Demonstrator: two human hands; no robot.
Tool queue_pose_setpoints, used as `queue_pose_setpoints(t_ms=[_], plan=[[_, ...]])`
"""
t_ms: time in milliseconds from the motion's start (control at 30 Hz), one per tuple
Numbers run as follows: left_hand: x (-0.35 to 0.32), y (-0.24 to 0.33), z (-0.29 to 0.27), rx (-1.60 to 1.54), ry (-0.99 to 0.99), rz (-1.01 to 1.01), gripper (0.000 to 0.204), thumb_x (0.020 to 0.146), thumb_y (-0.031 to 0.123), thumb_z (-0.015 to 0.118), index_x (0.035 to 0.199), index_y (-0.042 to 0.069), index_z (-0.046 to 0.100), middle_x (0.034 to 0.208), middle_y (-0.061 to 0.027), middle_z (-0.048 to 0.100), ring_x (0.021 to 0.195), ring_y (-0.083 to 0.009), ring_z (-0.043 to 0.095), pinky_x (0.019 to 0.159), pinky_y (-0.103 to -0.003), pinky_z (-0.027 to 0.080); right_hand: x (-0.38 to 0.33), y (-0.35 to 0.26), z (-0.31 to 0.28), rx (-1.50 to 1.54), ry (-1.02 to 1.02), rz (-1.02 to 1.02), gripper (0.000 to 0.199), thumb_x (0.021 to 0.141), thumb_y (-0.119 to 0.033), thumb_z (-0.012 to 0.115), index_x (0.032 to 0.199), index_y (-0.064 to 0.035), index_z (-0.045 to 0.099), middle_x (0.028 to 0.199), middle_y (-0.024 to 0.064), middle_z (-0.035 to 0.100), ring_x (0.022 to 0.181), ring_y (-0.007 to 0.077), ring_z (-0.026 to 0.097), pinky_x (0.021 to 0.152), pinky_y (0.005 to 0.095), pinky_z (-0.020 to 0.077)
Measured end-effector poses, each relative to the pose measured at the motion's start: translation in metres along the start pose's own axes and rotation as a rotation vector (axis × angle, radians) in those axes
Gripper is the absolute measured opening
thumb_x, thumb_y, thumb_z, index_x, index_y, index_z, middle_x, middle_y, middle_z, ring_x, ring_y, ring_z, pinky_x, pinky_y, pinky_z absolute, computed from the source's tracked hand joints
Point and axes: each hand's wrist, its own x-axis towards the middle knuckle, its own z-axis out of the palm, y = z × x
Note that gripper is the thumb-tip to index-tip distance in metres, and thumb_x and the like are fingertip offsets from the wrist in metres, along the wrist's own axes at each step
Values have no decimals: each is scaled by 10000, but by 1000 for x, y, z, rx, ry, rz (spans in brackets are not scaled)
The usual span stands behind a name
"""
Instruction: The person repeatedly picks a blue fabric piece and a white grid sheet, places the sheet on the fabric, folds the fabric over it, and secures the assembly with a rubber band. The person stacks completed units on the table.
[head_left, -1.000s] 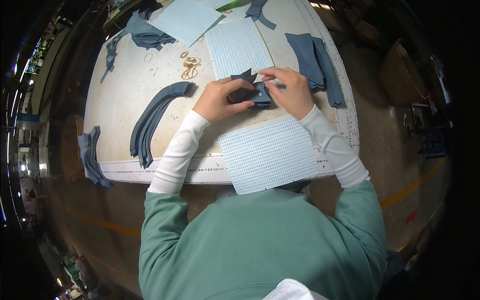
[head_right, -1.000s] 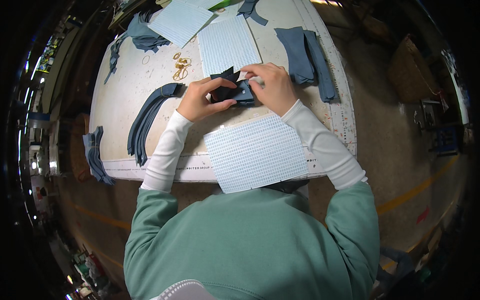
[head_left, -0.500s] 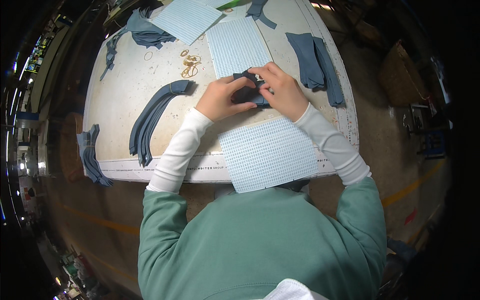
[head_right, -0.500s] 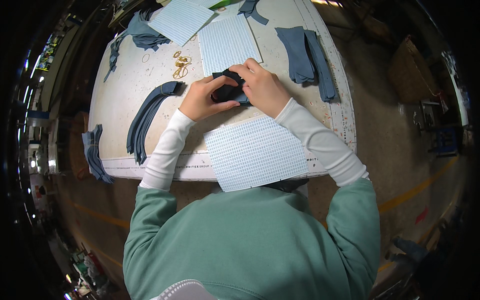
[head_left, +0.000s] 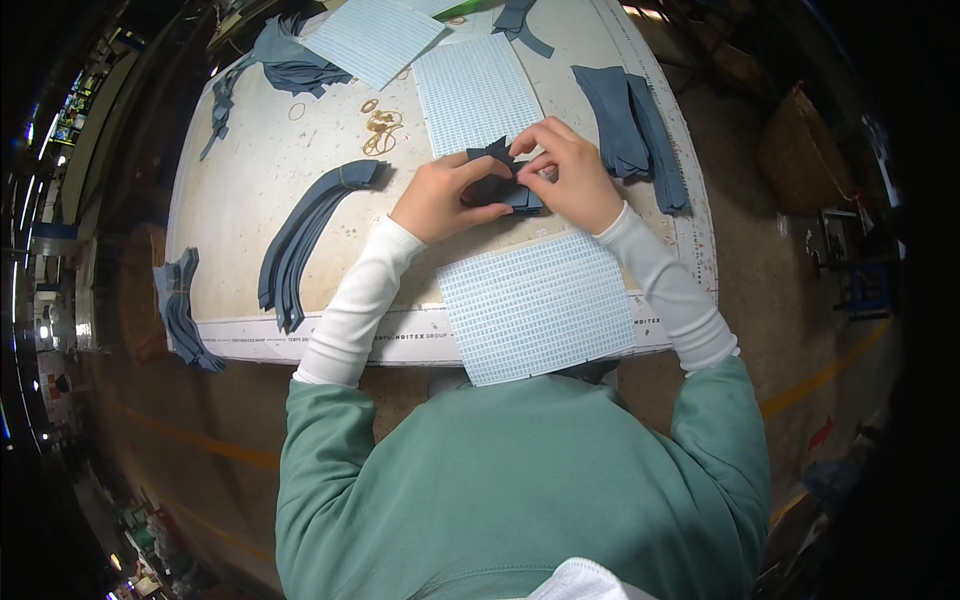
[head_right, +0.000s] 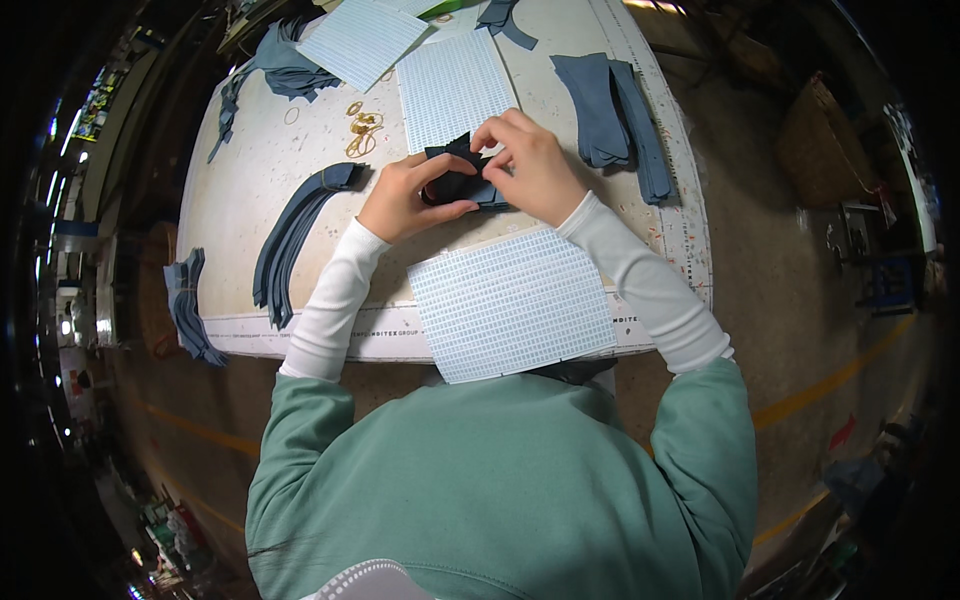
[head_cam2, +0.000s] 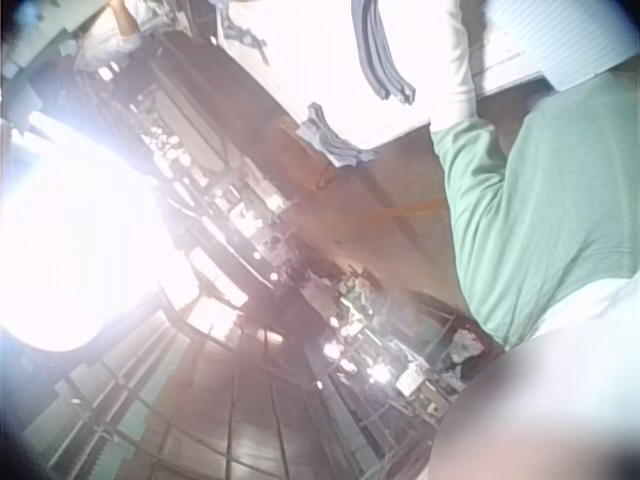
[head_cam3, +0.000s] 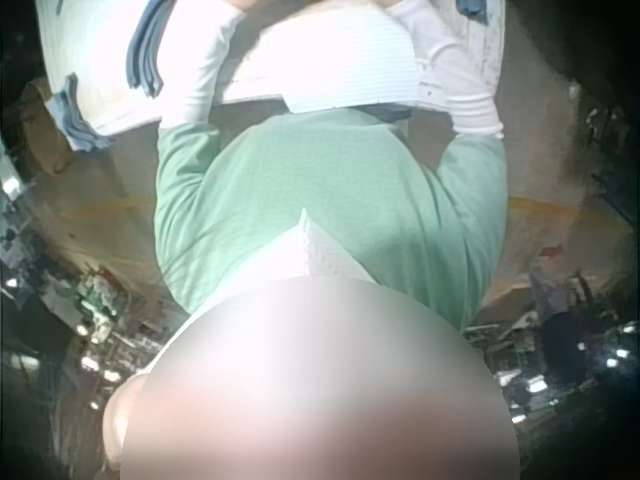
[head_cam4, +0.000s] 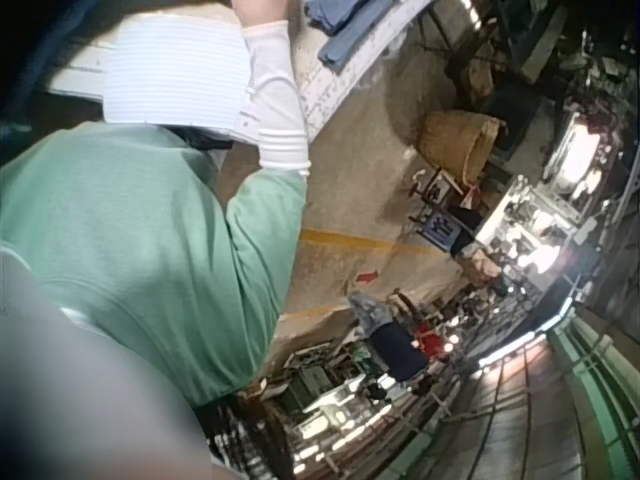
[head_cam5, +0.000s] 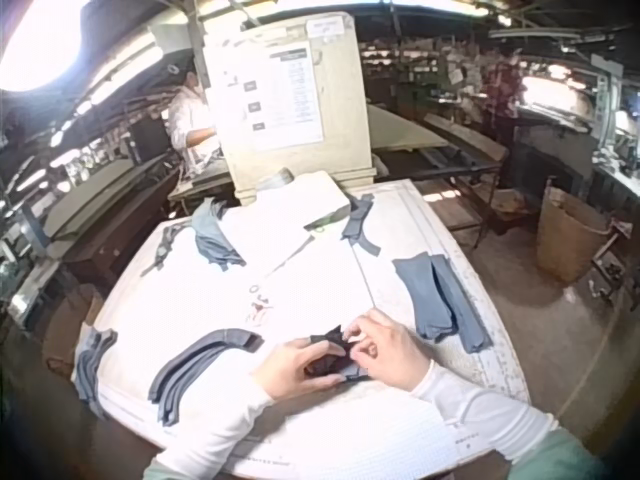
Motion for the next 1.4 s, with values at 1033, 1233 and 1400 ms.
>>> queue_pose_setpoints(t_ms=[1033,1233,1400], plan=[[1,-4,-2,-21,-24,-19,340,771,148,795,1077,80,664,932,-69,702,698,-180,644,622,-276,515,2,9,-7,-108,-29,-9,280,770,96,639,1015,-30,589,1038,80,574,915,208,683,753,266,579],[0,0,-4,-30,-21,-105,276,824,108,683,1098,84,665,983,-74,713,656,-165,648,593,-265,511,3,7,-12,18,-21,44,783,748,153,580,1431,-188,408,1330,119,439,1130,283,606,806,301,577],[2,0,-1,-50,30,-37,312,815,129,682,1125,109,654,979,-90,700,639,-171,639,577,-264,511,4,3,-1,20,-174,-17,927,713,188,553,1493,-258,326,1375,143,394,1158,350,575,810,340,565]])
